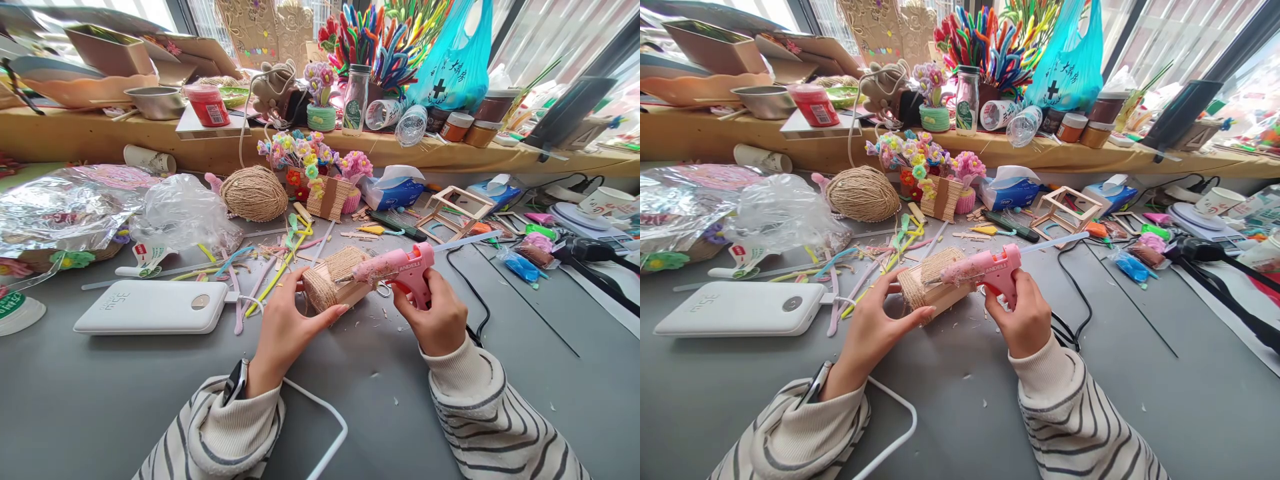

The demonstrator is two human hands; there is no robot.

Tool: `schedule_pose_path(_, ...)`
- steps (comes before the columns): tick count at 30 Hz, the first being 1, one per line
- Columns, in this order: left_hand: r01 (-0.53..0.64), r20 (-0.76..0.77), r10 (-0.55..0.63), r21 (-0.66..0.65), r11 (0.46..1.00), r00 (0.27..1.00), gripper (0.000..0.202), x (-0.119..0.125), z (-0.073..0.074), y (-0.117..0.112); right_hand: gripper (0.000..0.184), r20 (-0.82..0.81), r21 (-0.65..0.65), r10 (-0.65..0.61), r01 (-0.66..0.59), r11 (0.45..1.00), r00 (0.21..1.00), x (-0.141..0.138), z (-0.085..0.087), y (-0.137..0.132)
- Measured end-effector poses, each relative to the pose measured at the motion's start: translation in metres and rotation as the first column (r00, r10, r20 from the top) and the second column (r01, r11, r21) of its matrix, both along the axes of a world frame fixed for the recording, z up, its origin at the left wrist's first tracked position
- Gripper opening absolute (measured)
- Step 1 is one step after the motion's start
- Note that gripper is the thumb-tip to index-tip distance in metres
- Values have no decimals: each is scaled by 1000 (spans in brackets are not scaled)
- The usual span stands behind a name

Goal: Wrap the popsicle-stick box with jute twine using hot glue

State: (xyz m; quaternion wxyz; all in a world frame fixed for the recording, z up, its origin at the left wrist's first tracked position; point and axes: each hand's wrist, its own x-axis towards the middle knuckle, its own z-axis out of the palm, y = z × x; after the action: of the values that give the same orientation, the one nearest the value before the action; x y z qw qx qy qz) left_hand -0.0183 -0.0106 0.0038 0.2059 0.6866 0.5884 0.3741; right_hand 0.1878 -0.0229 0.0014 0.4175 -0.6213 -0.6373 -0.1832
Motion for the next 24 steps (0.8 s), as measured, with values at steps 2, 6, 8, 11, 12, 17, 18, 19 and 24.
schedule_pose_path(2,-1,4,1,-4,1000,1000,68,0,0,0,22,23,17,-6,5,1000,1000,0,0,0)
schedule_pose_path(6,-4,13,4,-16,1000,1000,68,0,0,0,22,72,120,-4,-4,993,997,1,-1,2)
schedule_pose_path(8,-7,14,7,-16,1000,1000,69,-1,0,0,23,92,157,6,-20,987,996,2,-2,3)
schedule_pose_path(11,-9,13,9,-7,1000,1000,69,0,-1,-1,23,101,166,6,-23,986,995,2,-2,4)
schedule_pose_path(12,-9,11,9,-5,1000,1000,69,0,-1,-1,23,101,167,5,-22,986,995,3,-2,4)
schedule_pose_path(17,-12,1,12,0,1000,1000,68,0,0,0,21,96,162,8,-24,987,995,3,-1,4)
schedule_pose_path(18,-13,2,13,-2,1000,1000,69,0,0,0,21,97,160,6,-22,987,995,3,-1,3)
schedule_pose_path(19,-13,2,13,-4,1000,1000,69,-1,0,0,21,100,160,3,-19,987,995,3,-1,3)
schedule_pose_path(24,-10,8,10,-15,1000,1000,70,-1,-1,0,19,122,164,-13,-7,986,992,4,0,3)
